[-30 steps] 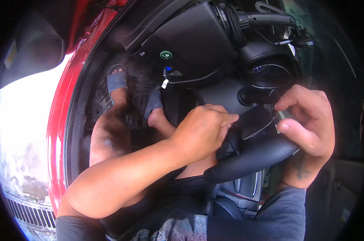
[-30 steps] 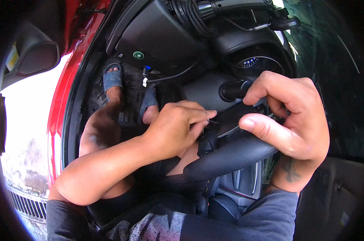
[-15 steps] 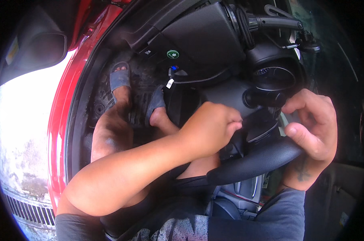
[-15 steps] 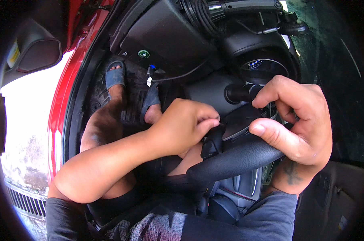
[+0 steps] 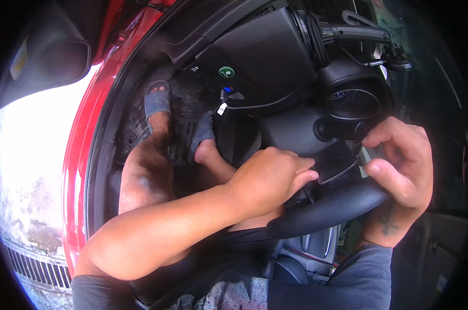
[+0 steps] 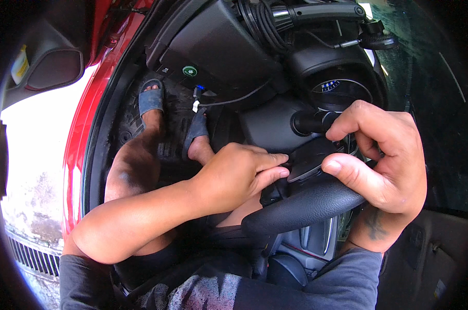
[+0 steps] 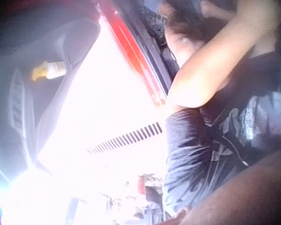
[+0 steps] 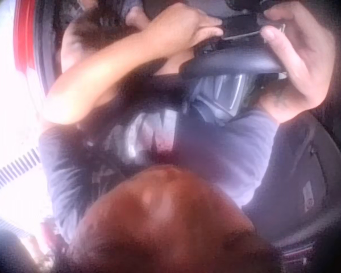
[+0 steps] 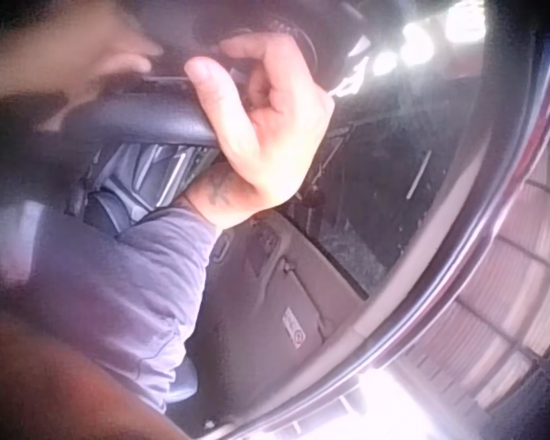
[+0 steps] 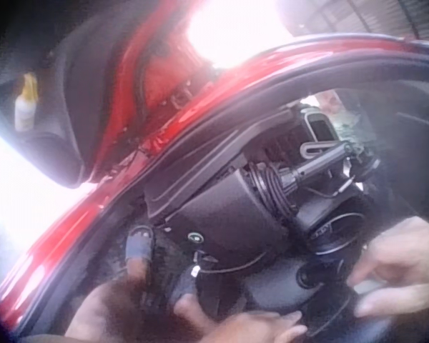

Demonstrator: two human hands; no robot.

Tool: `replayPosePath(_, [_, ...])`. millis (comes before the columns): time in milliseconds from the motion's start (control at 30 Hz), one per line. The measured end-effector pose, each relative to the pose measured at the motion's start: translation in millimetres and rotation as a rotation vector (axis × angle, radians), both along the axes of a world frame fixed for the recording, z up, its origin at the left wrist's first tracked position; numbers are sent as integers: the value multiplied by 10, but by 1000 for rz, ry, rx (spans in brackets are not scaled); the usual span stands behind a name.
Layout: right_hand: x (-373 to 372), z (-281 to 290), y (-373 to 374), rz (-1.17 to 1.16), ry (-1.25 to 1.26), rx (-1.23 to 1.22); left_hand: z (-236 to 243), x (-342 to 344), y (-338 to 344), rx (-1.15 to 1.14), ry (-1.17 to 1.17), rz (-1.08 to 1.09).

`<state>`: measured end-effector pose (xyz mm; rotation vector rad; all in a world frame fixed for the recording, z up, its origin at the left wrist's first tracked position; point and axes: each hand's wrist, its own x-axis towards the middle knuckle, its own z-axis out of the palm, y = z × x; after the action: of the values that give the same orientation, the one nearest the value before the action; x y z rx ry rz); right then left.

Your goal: The person sits on the floor and sorts through a bucket of tools, selecting a small metal tool. They then walk to a red car, enter the driver's seat, and use the tool to manipulate a component near the steering column.

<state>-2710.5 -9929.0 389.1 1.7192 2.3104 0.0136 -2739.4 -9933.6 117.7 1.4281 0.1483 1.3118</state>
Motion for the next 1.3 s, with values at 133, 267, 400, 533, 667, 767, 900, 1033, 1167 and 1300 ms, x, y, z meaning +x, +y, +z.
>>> replayPosePath(133, [2,-17,-14,12,4,19,27,18,-6,-452,-18,-371])
replayPosePath(267, [9,-14,-37,3,-2,30,105,-27,76,-513,94,-414])
replayPosePath(400, [7,-9,-17,30,-21,36,115,-5,80,-568,87,-510])
replayPosePath(533, [-8,-19,-26,32,-12,46,190,-15,97,-641,79,-598])
replayPosePath(667, [-8,0,-23,4,30,9,295,0,124,-614,148,-578])
replayPosePath(767, [-30,30,-7,-28,40,-30,287,14,127,-591,145,-546])
replayPosePath(900, [-30,25,-4,-26,29,-37,273,-39,49,-522,127,-435])
replayPosePath(1033, [-34,21,-44,-33,38,-13,285,-87,52,-451,107,-404])
replayPosePath(1167, [-57,-22,-2,-14,60,6,153,8,49,-418,13,-329])
replayPosePath(1300, [-39,-23,-28,-20,72,12,97,-84,140,189,103,146])
